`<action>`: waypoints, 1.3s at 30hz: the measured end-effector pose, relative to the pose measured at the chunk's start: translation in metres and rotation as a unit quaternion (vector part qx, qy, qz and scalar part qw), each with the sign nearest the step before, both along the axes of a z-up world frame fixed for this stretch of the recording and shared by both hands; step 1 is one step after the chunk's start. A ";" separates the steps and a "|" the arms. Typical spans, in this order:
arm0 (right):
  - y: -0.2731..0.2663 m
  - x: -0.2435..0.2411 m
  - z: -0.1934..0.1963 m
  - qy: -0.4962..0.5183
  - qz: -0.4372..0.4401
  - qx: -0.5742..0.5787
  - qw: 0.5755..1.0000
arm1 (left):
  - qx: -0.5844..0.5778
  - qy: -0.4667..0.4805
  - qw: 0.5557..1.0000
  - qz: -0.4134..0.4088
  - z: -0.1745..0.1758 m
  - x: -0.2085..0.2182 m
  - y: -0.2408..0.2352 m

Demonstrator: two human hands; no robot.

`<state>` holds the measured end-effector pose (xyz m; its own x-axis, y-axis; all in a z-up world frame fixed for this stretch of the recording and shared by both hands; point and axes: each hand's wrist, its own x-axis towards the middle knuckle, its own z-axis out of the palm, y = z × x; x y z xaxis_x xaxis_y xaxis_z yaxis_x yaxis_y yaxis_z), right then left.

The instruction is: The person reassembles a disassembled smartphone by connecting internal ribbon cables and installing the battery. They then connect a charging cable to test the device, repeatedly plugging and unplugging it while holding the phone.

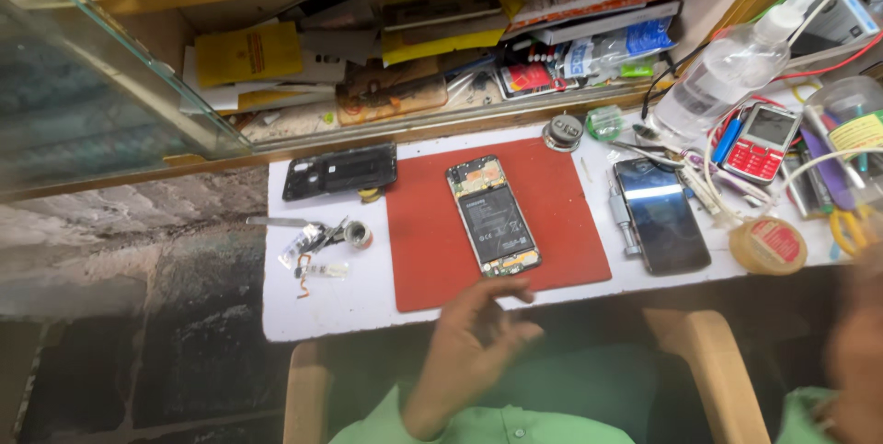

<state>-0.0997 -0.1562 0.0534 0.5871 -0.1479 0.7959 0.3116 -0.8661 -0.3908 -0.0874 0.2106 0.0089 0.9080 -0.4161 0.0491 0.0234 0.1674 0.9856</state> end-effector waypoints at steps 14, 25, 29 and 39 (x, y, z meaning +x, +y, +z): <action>0.161 -0.078 -0.035 0.181 0.079 -0.023 0.980 | 0.022 -0.061 0.995 -0.079 -0.006 -0.017 -0.020; 0.188 -0.036 -0.075 0.260 0.210 0.186 0.924 | 0.207 -0.047 0.972 -0.105 -0.005 0.002 0.000; 0.193 -0.040 -0.078 0.289 0.243 0.227 0.898 | 0.249 -0.048 0.965 -0.068 -0.005 0.005 -0.003; 0.166 -0.019 -0.092 0.371 0.055 0.412 0.830 | 0.276 -0.306 0.901 0.134 -0.013 0.027 0.015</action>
